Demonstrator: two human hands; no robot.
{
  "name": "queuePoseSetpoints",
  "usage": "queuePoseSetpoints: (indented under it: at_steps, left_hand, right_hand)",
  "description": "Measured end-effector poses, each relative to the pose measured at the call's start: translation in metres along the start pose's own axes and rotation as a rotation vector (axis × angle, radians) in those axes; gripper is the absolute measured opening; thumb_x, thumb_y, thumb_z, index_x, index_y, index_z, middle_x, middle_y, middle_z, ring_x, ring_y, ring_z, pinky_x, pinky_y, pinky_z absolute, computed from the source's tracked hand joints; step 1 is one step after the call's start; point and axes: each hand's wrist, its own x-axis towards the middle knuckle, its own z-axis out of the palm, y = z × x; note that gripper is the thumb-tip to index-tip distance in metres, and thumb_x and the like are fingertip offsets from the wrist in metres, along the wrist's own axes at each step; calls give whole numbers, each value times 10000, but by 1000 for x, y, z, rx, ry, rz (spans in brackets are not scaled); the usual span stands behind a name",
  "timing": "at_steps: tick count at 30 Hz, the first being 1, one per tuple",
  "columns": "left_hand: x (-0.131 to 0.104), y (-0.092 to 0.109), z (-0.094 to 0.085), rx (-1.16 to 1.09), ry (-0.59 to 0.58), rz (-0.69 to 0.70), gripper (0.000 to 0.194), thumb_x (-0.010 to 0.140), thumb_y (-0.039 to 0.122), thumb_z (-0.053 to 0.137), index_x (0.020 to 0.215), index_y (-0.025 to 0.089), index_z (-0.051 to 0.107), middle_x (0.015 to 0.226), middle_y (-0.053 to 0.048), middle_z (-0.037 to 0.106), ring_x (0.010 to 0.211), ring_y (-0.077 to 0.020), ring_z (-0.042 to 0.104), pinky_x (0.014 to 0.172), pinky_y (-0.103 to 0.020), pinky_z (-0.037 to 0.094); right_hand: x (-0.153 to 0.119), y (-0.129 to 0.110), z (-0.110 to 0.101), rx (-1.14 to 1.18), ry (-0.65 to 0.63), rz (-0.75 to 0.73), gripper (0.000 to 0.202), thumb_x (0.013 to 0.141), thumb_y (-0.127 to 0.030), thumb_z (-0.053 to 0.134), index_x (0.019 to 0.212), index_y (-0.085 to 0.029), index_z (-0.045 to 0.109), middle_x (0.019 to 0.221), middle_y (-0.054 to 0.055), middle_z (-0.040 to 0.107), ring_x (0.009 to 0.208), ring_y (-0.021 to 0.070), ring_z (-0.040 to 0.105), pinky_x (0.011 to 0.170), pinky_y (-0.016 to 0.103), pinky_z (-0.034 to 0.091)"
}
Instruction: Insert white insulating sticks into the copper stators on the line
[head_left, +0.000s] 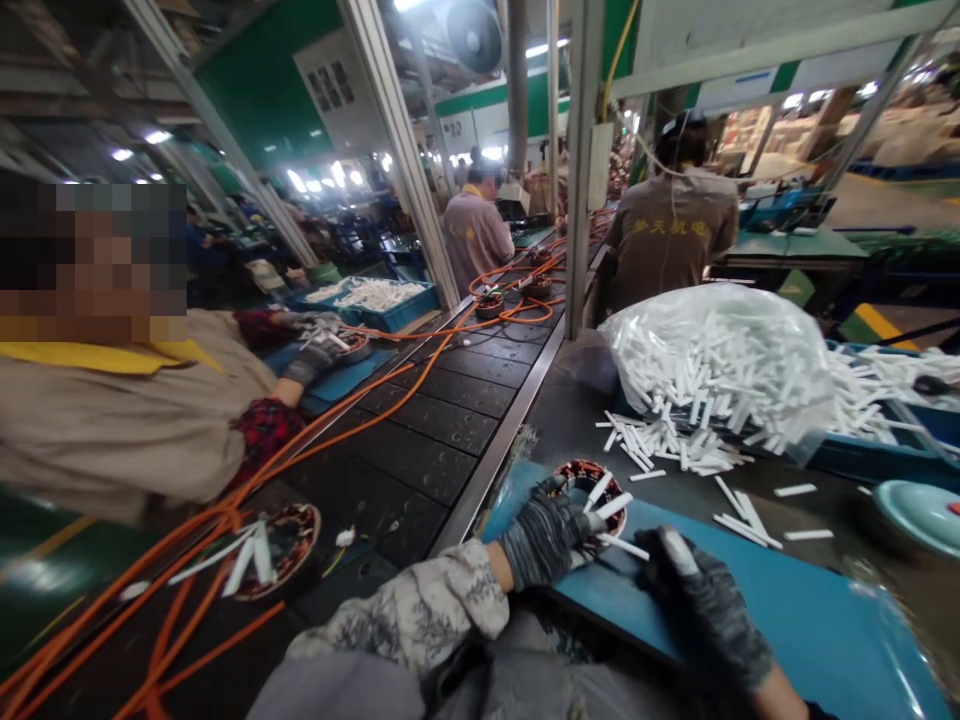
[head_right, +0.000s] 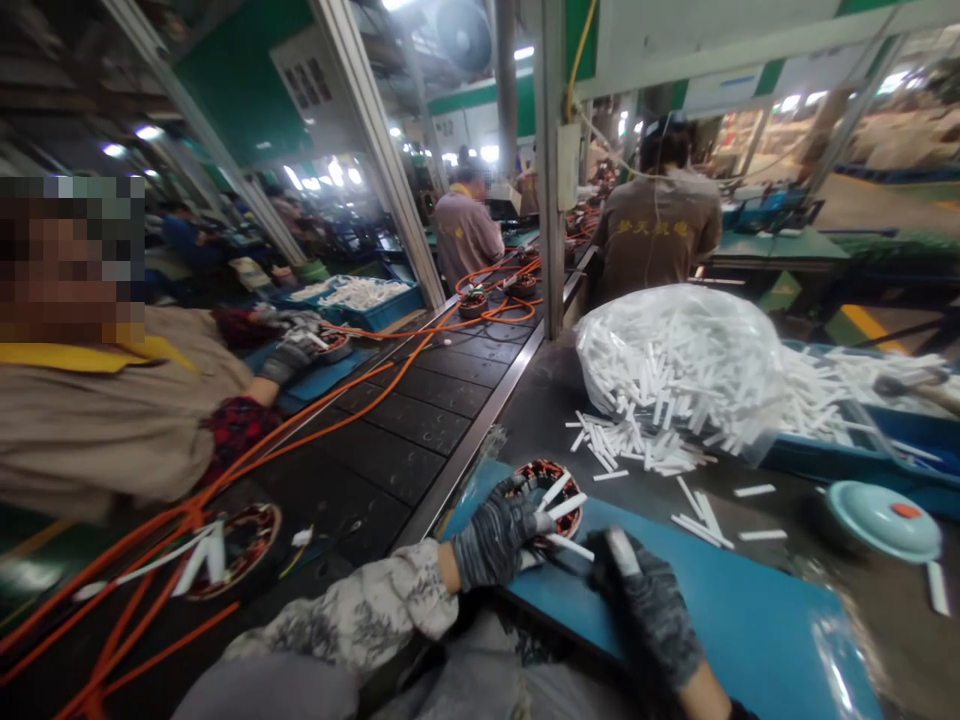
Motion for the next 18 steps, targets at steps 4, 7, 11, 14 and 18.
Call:
queuePoseSetpoints:
  at_steps: [4, 7, 11, 14, 18]
  left_hand:
    - [3, 5, -14, -181, 34, -197, 331, 729, 300, 809, 1038, 207, 735, 1032, -79, 779, 976, -302, 733, 1034, -481, 537]
    - [-6, -2, -46, -328, 110, -336, 424, 703, 244, 845, 1086, 195, 669, 1170, -42, 769, 1019, -231, 735, 960, -338, 578]
    - [-35, -27, -88, -245, 178, -573, 522, 760, 225, 806, 1226, 187, 573, 1204, -15, 759, 1007, -200, 740, 889, -303, 594]
    - [-60, -46, -108, -69, 212, -759, 496, 810, 214, 758, 1260, 134, 567, 1180, -39, 752, 1027, -240, 733, 928, -357, 578]
    - [-79, -59, -117, 217, 254, -980, 480, 838, 97, 695, 1302, 57, 578, 1324, -162, 685, 1280, -392, 603, 1169, -638, 331]
  right_hand:
    - [-10, 12, -4, 69, 14, 131, 433, 870, -665, 553, 941, -318, 804, 958, 88, 820, 906, 346, 788, 826, 439, 667]
    - [-14, 16, -4, 131, 16, 239, 461, 811, -679, 627, 942, -282, 822, 1027, 104, 808, 985, 362, 775, 923, 456, 639]
    - [-16, 22, -3, 187, 1, 284, 506, 794, -700, 660, 986, -260, 819, 1075, 104, 799, 1023, 341, 770, 960, 447, 617]
    - [-17, 24, -3, 200, -32, 246, 543, 819, -709, 644, 1032, -239, 814, 1103, 109, 793, 1044, 323, 766, 984, 436, 603]
    - [-17, 21, -2, 144, -22, 249, 617, 809, -761, 607, 1033, -226, 818, 1114, 114, 791, 1073, 342, 754, 1026, 473, 579]
